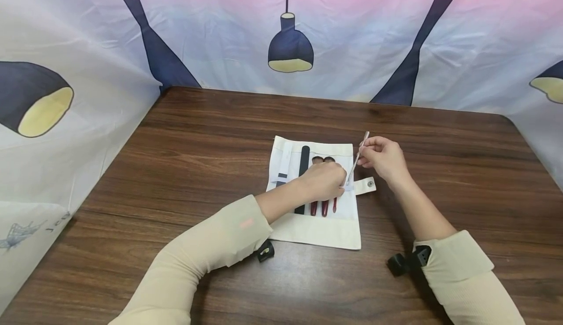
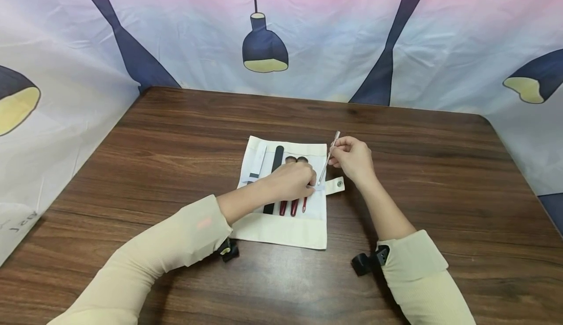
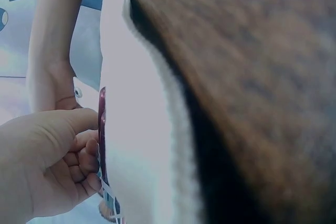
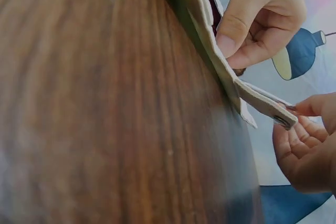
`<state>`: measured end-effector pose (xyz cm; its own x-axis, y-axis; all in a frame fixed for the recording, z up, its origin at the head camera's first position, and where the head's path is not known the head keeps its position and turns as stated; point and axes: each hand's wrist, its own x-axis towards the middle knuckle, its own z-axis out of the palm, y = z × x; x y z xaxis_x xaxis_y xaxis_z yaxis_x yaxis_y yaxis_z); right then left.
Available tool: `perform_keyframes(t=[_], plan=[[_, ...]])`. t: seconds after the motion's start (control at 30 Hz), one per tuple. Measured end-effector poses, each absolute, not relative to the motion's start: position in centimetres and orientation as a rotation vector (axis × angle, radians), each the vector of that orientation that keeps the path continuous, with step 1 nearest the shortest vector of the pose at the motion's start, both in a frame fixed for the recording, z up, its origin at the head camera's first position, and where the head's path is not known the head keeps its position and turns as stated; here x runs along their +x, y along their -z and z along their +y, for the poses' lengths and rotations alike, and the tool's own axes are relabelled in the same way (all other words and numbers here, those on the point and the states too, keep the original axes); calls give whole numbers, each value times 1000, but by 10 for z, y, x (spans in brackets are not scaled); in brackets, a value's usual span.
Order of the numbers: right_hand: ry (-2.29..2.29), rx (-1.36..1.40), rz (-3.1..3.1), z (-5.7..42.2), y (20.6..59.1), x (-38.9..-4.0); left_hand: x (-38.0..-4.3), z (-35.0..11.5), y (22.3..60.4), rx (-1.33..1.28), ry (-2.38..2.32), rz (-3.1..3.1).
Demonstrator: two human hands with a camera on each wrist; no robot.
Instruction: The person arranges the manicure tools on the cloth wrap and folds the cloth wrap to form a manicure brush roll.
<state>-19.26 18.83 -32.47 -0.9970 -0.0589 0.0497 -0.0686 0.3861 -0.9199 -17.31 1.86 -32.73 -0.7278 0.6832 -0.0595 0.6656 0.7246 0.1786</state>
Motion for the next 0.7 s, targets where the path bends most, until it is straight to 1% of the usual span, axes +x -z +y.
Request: perform_keyframes(t=[0.27, 0.7], plan=[[-1814, 85, -2762, 186, 325, -194, -174, 20, 329, 1083, -229, 2796], [-1491, 248, -3073, 184, 328, -191, -174, 19, 329, 1073, -289, 2779]])
